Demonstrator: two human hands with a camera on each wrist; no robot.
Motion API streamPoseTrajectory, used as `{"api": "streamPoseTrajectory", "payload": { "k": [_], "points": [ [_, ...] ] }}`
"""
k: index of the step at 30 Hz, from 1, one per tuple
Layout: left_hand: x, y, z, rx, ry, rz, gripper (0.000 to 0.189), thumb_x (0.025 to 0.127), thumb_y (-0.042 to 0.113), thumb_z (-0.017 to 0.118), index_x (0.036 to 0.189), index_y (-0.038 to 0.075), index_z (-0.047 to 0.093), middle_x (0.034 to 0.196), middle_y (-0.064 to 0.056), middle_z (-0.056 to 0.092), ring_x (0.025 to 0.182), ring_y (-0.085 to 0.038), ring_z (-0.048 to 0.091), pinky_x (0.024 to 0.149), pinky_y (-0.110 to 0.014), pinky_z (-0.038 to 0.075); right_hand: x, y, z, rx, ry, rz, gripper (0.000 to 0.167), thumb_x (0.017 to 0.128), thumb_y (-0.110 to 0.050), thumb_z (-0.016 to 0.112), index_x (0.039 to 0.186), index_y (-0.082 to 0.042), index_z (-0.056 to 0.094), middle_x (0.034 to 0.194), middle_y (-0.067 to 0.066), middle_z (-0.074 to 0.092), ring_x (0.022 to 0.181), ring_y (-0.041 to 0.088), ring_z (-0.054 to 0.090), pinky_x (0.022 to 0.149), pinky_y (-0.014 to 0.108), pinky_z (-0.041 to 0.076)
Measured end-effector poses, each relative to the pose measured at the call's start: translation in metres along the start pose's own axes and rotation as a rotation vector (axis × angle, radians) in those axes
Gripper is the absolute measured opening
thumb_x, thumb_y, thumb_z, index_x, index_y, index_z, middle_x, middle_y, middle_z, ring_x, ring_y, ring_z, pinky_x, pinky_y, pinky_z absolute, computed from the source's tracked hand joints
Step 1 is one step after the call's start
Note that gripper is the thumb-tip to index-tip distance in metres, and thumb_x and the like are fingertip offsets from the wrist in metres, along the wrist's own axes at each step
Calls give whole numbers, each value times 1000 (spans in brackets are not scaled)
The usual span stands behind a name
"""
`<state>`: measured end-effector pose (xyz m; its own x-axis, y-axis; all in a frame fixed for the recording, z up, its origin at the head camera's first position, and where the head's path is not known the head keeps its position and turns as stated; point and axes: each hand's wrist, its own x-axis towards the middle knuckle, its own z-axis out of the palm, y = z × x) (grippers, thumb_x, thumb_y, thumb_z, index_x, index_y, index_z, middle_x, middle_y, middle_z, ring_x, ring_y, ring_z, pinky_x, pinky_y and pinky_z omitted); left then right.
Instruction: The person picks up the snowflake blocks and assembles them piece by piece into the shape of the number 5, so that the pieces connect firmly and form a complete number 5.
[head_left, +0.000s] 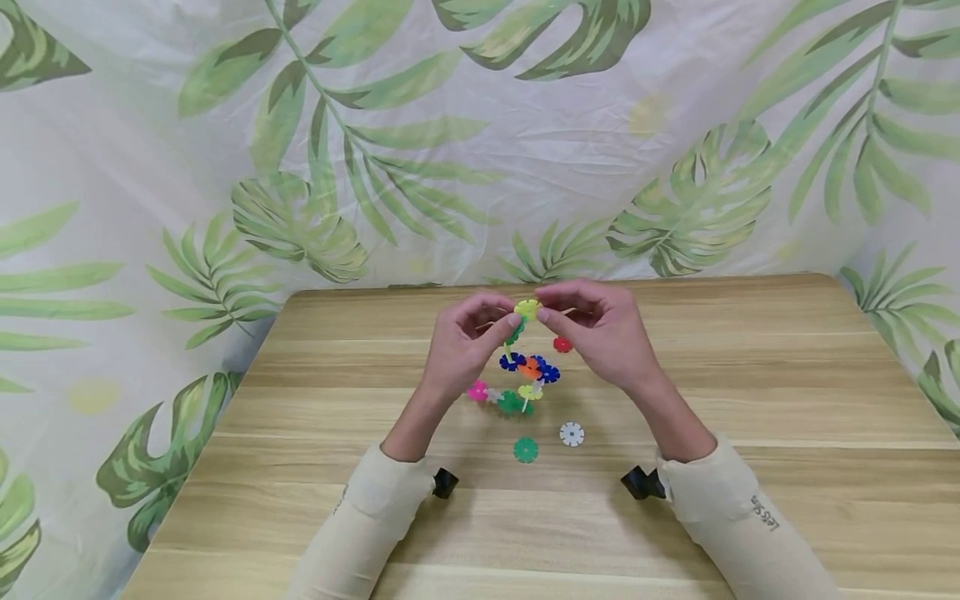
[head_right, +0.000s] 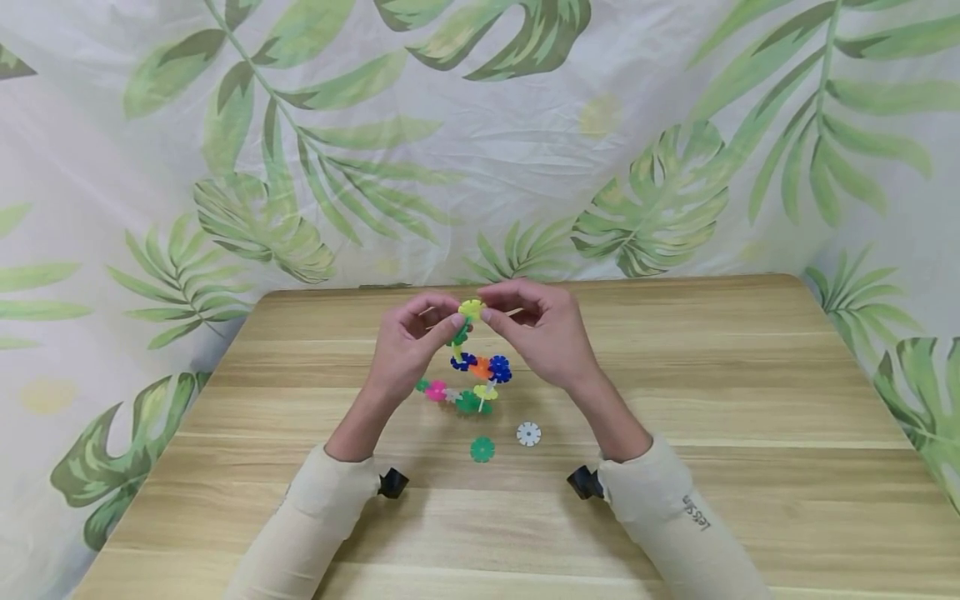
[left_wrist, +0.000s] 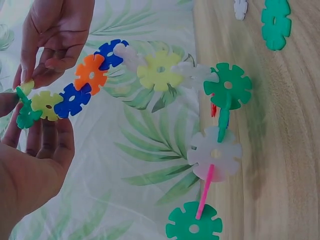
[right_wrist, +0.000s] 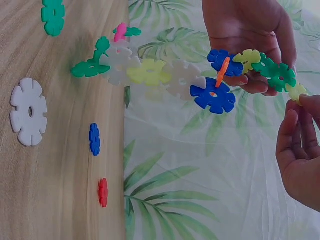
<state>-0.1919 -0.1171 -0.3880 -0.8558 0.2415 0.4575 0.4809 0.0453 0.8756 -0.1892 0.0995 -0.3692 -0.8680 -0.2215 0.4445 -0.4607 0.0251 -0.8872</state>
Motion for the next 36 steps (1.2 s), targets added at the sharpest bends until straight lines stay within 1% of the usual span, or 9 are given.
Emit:
{"api": "streamPoseTrajectory", "payload": {
  "k": [4, 5, 10, 13, 16, 20, 24, 30, 36],
  "points": [
    [0, 0, -1, -24, 3, 25, 13, 101, -2, 68, 111, -9, 69, 94, 6, 72, 79, -7, 66, 71, -20, 56, 0, 0, 0, -5, -8, 3, 23, 96, 3, 77, 119, 4, 77, 112, 21, 79, 86, 13, 76, 70, 26, 63],
    [0, 0, -1, -27, 4, 26, 13, 101, -2, 67, 111, -9, 69, 93, 10, 72, 78, -7, 65, 70, -21, 56, 0, 0, -1, -11, -16, 7, 24, 96, 2, 77, 120, 2, 77, 112, 21, 79, 87, 11, 75, 70, 27, 63],
    [1, 0, -3, -44, 20, 16, 12, 101, -3, 66, 109, -11, 68, 93, 10, 71, 76, -7, 62, 68, -20, 55, -3, 6, -12, -111, -84, 65, 27, 99, -7, 76, 126, -4, 76, 114, 16, 79, 95, 12, 75, 75, 29, 65],
    [1, 2, -3, -50, 31, 5, 14, 100, -2, 66, 109, -13, 67, 92, 10, 70, 76, -7, 61, 68, -20, 54, -7, 12, -21, -198, -144, 111, 27, 101, -12, 76, 128, -6, 76, 114, 13, 79, 100, 15, 75, 79, 26, 64],
    [1, 3, -4, -47, 42, -4, 16, 100, 0, 66, 108, -13, 67, 92, 10, 70, 76, -7, 61, 69, -19, 54, -11, 20, -28, -287, -233, 149, 27, 101, -13, 76, 127, -9, 77, 112, 10, 80, 101, 18, 75, 81, 26, 63],
    [1, 3, -6, -46, 48, -8, 15, 100, 1, 66, 108, -12, 68, 91, 11, 70, 76, -7, 60, 68, -19, 52, -20, 37, -34, -385, -371, 176, 25, 98, -10, 77, 124, -10, 78, 113, 7, 81, 102, 19, 74, 83, 31, 64],
    [1, 3, -7, -49, 46, -6, 15, 100, 2, 66, 107, -11, 68, 92, 10, 69, 76, -8, 59, 68, -19, 51, -31, 52, -38, -426, -484, 207, 26, 96, -7, 79, 121, -8, 78, 115, 9, 81, 103, 18, 74, 86, 34, 64],
    [1, 2, -8, -51, 59, -16, 17, 100, 3, 66, 107, -12, 68, 96, 10, 71, 79, -8, 60, 70, -18, 51, -41, 68, -40, -480, -634, 213, 29, 92, -12, 85, 121, -9, 79, 117, 7, 80, 107, 21, 75, 86, 30, 64],
    [1, 4, -9, -44, 67, -15, 19, 100, 3, 66, 108, -14, 67, 97, 11, 72, 83, -8, 63, 72, -19, 51, -46, 75, -38, -510, -719, 195, 33, 87, -15, 89, 119, -13, 80, 116, 1, 80, 106, 19, 73, 84, 30, 62]
  ]
}}
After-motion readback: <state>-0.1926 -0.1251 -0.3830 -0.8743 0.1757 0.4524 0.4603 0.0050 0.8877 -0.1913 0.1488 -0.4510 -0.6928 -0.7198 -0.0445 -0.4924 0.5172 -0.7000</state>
